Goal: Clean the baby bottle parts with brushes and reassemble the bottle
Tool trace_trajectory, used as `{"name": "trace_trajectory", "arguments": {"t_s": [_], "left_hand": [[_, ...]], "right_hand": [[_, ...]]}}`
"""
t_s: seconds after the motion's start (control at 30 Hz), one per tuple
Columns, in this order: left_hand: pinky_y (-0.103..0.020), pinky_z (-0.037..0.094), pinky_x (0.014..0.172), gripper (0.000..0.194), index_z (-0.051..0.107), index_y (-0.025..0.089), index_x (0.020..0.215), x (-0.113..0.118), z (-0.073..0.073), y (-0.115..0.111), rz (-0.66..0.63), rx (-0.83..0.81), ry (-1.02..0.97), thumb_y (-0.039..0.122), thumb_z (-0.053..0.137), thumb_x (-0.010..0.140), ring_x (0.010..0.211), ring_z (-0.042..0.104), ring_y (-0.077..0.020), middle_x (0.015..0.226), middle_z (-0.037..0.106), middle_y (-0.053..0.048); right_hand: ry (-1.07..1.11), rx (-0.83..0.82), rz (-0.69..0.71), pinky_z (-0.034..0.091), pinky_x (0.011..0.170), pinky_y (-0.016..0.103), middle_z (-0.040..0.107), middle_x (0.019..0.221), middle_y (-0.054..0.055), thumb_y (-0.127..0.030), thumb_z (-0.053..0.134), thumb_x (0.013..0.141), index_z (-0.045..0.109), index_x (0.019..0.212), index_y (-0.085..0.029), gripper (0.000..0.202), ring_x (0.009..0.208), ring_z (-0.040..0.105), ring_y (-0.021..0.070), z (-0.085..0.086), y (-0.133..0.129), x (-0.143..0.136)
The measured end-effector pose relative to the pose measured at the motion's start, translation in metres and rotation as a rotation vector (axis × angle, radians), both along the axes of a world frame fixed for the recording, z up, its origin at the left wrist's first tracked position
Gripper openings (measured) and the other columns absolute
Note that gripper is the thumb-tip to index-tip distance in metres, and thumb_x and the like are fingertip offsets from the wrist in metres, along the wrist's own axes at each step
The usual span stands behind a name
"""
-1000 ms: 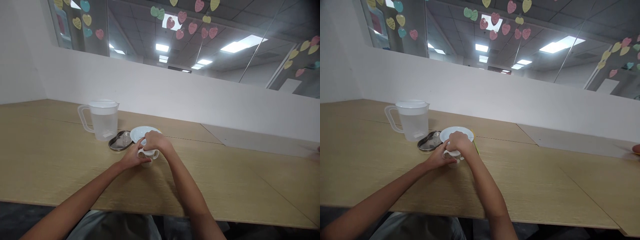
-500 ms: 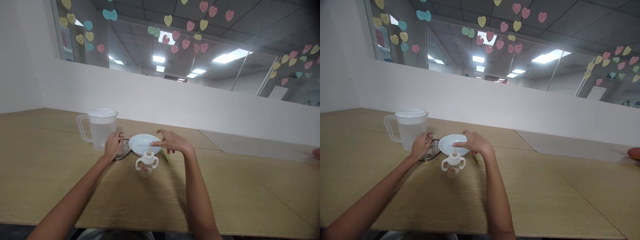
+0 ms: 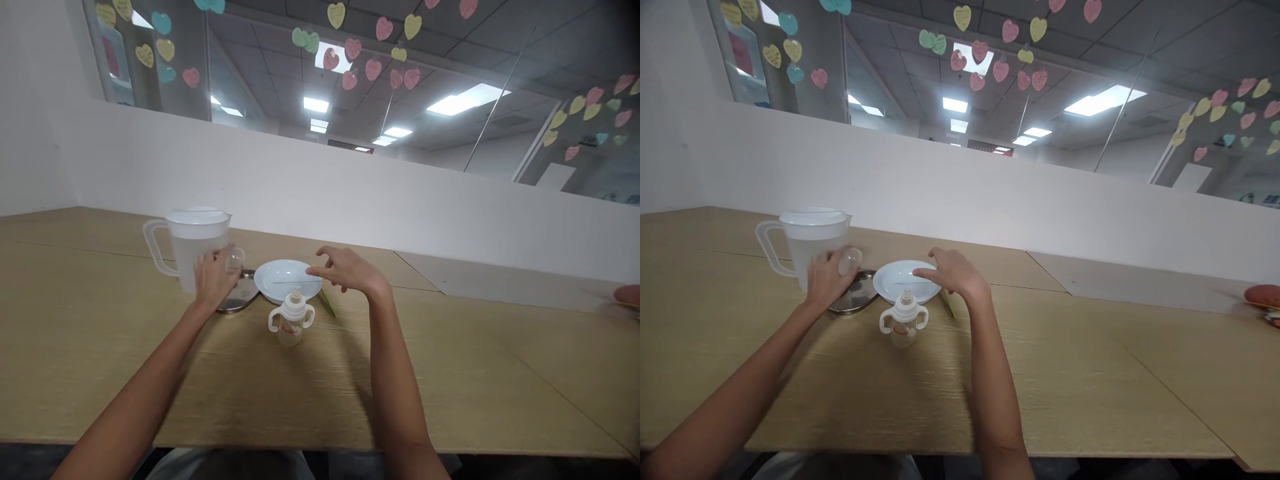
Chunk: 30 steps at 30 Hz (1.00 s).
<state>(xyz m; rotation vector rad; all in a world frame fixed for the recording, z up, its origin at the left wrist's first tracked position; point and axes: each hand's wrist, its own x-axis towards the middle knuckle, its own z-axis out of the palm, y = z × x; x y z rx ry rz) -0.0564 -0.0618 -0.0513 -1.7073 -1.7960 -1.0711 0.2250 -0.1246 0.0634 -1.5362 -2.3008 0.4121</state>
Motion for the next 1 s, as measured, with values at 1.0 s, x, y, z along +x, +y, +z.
{"name": "trace_trajectory", "arguments": {"t_s": [1.0], "left_hand": [[-0.042, 0.033, 0.090, 0.109, 0.008, 0.016, 0.145, 0.079, -0.036, -0.054, -0.714, -0.476, -0.137, 0.064, 0.063, 0.064, 0.106, 0.050, -0.0329, 0.112, 0.065, -0.010]], "right_hand": [[-0.335, -0.005, 0.305, 0.040, 0.066, 0.024, 0.065, 0.107, 0.008, -0.031, 0.070, 0.065, 0.060, 0.115, -0.014, 0.053, 0.091, 0.059, 0.0199, -0.016, 0.010, -0.040]]}}
